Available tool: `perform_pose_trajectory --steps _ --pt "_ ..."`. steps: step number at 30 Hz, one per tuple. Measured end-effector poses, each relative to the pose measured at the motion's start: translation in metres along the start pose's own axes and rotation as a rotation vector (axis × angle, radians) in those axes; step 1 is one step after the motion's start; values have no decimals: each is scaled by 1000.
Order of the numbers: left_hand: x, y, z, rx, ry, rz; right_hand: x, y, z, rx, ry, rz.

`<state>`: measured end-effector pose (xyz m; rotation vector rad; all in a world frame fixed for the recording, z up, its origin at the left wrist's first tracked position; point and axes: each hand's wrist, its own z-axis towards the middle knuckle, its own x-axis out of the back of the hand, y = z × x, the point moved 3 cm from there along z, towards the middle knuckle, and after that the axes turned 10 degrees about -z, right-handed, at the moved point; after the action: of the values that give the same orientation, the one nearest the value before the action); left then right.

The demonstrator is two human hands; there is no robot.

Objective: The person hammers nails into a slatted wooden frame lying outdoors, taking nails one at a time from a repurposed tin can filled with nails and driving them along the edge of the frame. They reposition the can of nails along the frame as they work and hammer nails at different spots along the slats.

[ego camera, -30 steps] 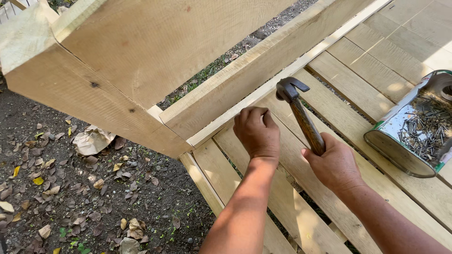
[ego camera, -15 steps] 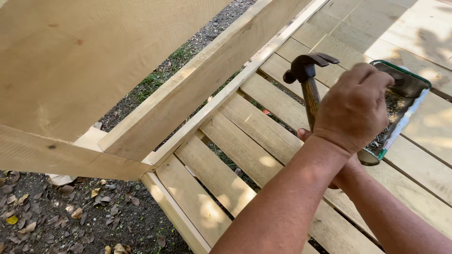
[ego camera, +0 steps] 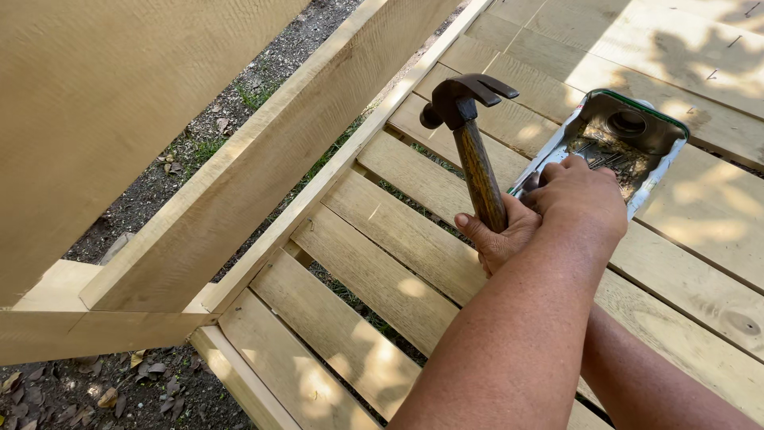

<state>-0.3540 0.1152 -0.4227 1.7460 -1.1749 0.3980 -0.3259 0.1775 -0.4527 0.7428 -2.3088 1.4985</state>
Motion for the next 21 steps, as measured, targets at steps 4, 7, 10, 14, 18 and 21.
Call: perform_pose_trajectory --steps 4,7,10,14,18,21 --pt "-3 -3 9 -40 -7 -41 -3 2 8 6 -5 33" --pt "-5 -4 12 -107 49 -42 -6 7 11 11 -1 14" --pt "-5 -4 11 -159 181 -39 -10 13 13 26 7 -18" --pt "-1 -9 7 -185 277 -69 -15 22 20 4 -30 -24" --pt "0 -18 1 -260 302 -84 -21 27 27 -38 -26 -18" --pt "3 -20 -3 -311 343 -88 -27 24 28 4 -37 105"
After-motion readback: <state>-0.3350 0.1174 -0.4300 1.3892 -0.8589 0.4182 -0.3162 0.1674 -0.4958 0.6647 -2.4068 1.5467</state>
